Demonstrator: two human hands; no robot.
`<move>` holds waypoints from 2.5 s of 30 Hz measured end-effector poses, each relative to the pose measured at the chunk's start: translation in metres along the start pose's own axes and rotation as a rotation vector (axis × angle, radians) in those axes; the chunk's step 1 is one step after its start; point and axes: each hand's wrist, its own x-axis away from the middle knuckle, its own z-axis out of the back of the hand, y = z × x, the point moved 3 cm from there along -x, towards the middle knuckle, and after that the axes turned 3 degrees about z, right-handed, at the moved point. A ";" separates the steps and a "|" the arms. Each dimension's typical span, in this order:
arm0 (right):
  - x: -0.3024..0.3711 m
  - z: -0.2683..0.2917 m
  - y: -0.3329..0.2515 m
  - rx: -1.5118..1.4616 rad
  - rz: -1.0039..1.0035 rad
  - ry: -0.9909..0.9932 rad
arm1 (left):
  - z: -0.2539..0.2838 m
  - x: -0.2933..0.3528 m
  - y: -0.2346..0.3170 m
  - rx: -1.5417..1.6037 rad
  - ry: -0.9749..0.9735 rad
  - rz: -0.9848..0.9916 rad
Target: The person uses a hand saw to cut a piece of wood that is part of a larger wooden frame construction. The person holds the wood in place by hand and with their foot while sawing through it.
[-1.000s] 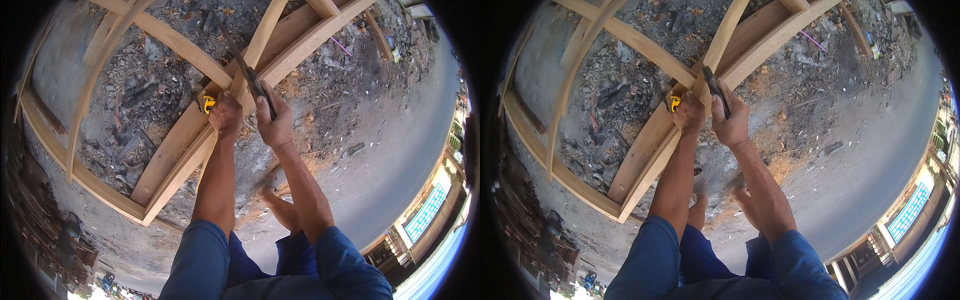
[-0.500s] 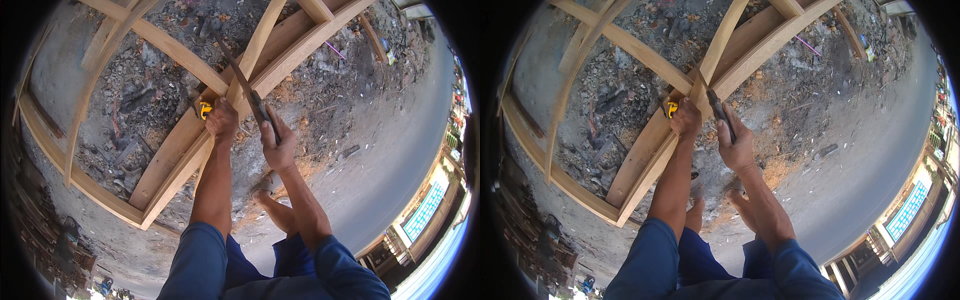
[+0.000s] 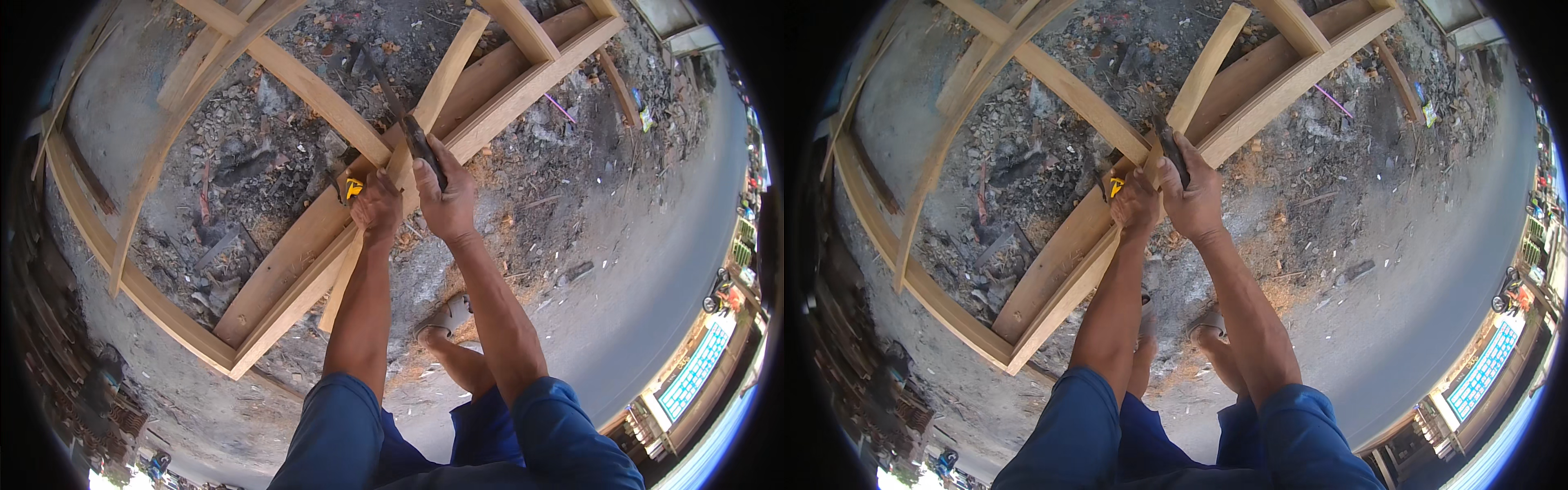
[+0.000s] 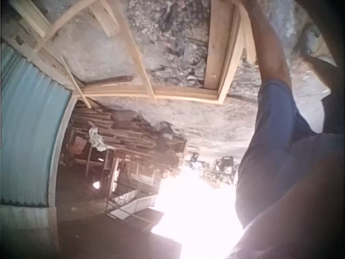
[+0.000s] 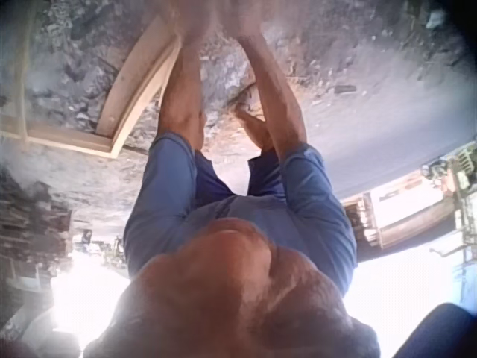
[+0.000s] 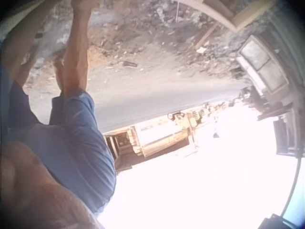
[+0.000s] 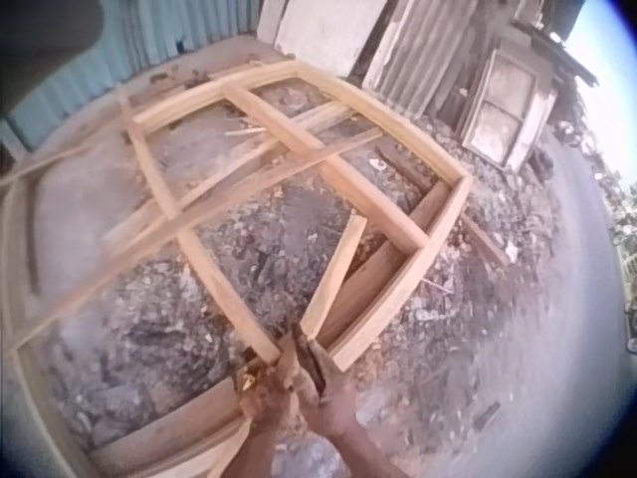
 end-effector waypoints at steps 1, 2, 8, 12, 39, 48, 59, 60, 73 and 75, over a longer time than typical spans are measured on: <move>-0.003 -0.001 -0.011 0.004 0.060 -0.004 | 0.005 -0.006 -0.002 -0.031 0.048 -0.048; -0.005 -0.003 -0.021 0.007 0.117 -0.009 | 0.006 -0.011 -0.003 -0.041 0.069 -0.053; -0.003 0.011 -0.006 -0.099 -0.144 -0.033 | 0.012 -0.015 0.030 -0.069 -0.058 0.047; 0.134 0.077 -0.050 -0.017 -0.196 -0.150 | 0.012 -0.021 -0.001 -0.094 0.006 0.093; 0.025 0.012 -0.024 -0.029 -0.176 -0.085 | 0.007 -0.017 -0.002 -0.055 0.056 0.076; 0.010 0.015 -0.004 0.021 -0.043 0.049 | 0.008 -0.018 0.032 -0.056 -0.004 0.037; 0.175 0.079 -0.016 0.180 -0.084 -0.071 | 0.019 -0.016 0.021 -0.098 -0.061 0.112; 0.114 0.052 -0.005 0.160 -0.113 -0.032 | 0.017 -0.015 0.027 -0.092 -0.054 0.101; 0.018 0.014 -0.013 0.005 -0.196 -0.087 | 0.014 0.002 0.050 -0.168 -0.152 -0.102; 0.016 0.010 -0.011 0.005 -0.167 -0.109 | 0.020 -0.004 0.051 -0.192 -0.132 -0.122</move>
